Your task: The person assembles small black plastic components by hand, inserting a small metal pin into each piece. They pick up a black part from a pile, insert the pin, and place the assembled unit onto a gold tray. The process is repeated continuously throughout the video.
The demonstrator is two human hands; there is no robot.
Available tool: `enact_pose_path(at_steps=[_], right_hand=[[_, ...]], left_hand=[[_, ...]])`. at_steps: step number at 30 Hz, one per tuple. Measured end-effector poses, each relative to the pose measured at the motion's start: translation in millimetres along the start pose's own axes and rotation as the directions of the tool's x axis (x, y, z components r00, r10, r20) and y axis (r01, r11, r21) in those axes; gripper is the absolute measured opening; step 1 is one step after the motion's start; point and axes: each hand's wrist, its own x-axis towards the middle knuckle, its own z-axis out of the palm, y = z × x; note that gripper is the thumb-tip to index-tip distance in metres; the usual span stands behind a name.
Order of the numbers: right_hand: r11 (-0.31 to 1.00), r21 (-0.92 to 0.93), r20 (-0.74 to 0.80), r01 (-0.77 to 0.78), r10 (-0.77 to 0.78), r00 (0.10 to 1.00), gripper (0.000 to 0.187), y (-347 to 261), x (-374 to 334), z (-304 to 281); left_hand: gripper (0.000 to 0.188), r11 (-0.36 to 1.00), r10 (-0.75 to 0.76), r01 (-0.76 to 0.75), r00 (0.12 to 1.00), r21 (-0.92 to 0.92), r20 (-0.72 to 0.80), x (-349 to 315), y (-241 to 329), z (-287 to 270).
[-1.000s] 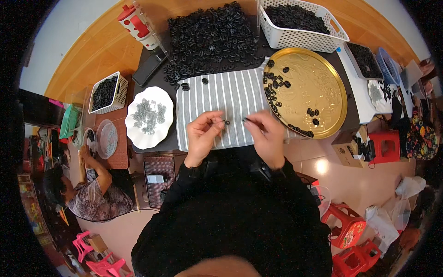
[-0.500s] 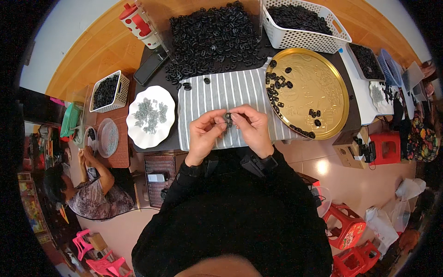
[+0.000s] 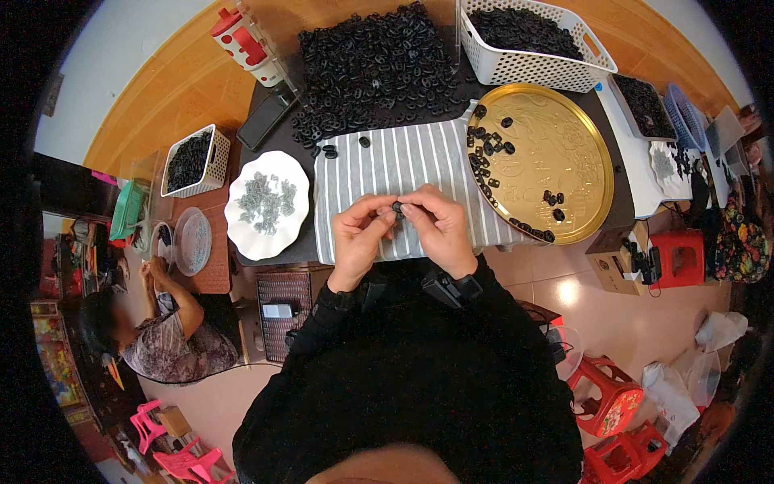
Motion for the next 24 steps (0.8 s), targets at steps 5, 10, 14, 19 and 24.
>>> enact_pose_path(at_steps=[5, 10, 14, 19, 24], right_hand=[[0.996, -0.086, 0.020, 0.026, -0.024, 1.000, 0.028, -11.5, -2.5, 3.7], [0.980, -0.172, 0.000, 0.100, -0.102, 0.995, 0.032, -12.5, -3.9, 8.1], [0.960, -0.214, 0.001, 0.179, -0.184, 0.983, 0.032, -9.6, -4.2, 8.1], [0.927, -0.303, 0.008, 0.220, -0.228, 0.974, 0.029, -11.4, -5.4, 8.9], [0.906, -0.343, 0.017, 0.248, -0.257, 0.966, 0.028, -10.1, -5.8, 10.2]], left_hand=[[0.024, 0.999, 0.019, -0.020, 1.000, -0.047, -0.010, 0.5, -3.3, -1.2], [0.026, 0.997, 0.017, -0.015, 0.999, -0.074, 0.028, 0.7, -7.5, -6.4], [0.026, 0.997, 0.014, -0.012, 0.999, -0.078, 0.037, 0.5, -6.1, -6.4], [0.026, 0.996, 0.001, 0.003, 0.999, -0.094, 0.043, 0.3, -7.5, -7.6], [0.026, 0.996, 0.002, 0.001, 0.999, -0.090, 0.032, -0.8, -7.6, -7.5]])
